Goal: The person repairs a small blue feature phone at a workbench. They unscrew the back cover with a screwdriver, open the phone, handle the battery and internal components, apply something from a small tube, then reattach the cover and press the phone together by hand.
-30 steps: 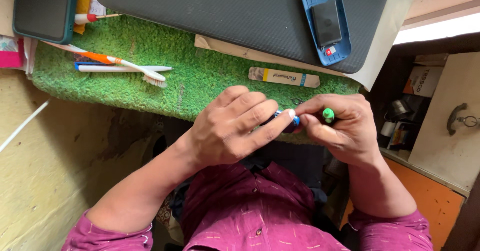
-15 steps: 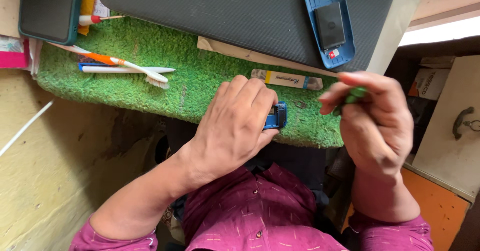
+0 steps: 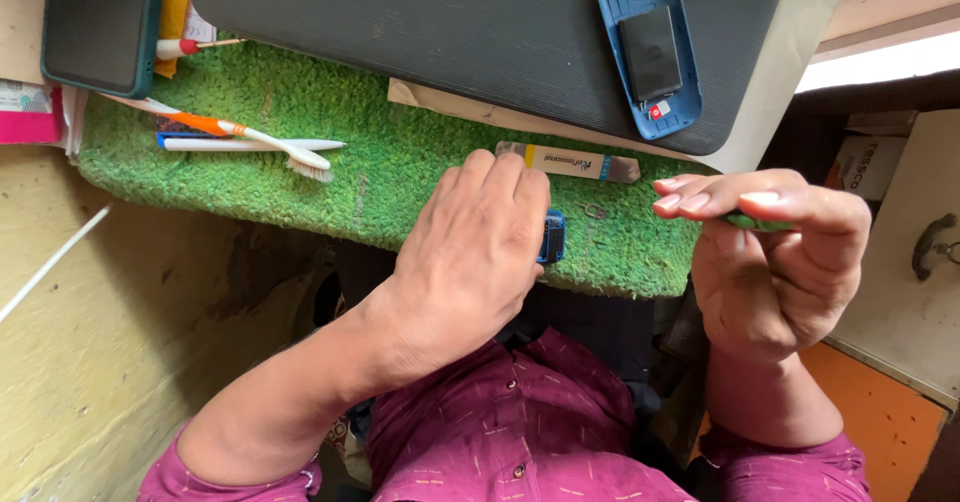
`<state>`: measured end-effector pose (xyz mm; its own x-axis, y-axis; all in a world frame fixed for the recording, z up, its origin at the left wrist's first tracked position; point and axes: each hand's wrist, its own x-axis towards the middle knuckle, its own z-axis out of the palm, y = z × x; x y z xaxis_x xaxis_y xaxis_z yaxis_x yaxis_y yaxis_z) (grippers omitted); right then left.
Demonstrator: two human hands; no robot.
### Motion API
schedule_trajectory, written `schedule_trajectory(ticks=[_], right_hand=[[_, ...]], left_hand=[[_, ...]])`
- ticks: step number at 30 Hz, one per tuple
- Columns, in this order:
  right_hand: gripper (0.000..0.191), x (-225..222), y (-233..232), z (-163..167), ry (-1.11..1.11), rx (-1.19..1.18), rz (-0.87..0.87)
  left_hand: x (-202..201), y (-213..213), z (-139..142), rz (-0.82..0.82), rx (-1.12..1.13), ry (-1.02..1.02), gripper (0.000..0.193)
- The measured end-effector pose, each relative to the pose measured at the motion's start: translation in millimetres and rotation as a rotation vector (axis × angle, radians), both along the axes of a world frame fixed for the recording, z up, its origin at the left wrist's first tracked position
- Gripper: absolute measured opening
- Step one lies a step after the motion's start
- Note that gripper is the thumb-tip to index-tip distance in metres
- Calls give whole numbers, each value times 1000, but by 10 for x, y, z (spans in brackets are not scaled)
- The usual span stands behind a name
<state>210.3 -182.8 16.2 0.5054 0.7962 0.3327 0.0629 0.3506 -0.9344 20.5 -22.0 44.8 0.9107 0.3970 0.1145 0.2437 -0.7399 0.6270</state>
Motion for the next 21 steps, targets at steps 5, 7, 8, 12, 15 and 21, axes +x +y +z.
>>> schedule_trajectory(ticks=[5, 7, 8, 12, 15, 21], right_hand=[[32, -74, 18, 124, -5, -11, 24], [23, -90, 38, 194, -153, -149, -32], [18, -92, 54, 227, -228, -219, -59], [32, -103, 152, 297, -782, -562, 176], [36, -152, 215, 275, -858, -632, 185], [28, -218, 226, 203, -883, -541, 195]], left_hand=[[1, -44, -3, 9, 77, 29, 27], [-8, -71, -17, 22, 106, 32, 20], [-14, -90, -27, 33, 99, 27, 19], [-64, -163, -77, 83, 167, -26, 24], [-117, -177, -138, 2, 133, -173, 23], [-241, -192, -263, -37, 276, -309, 25]])
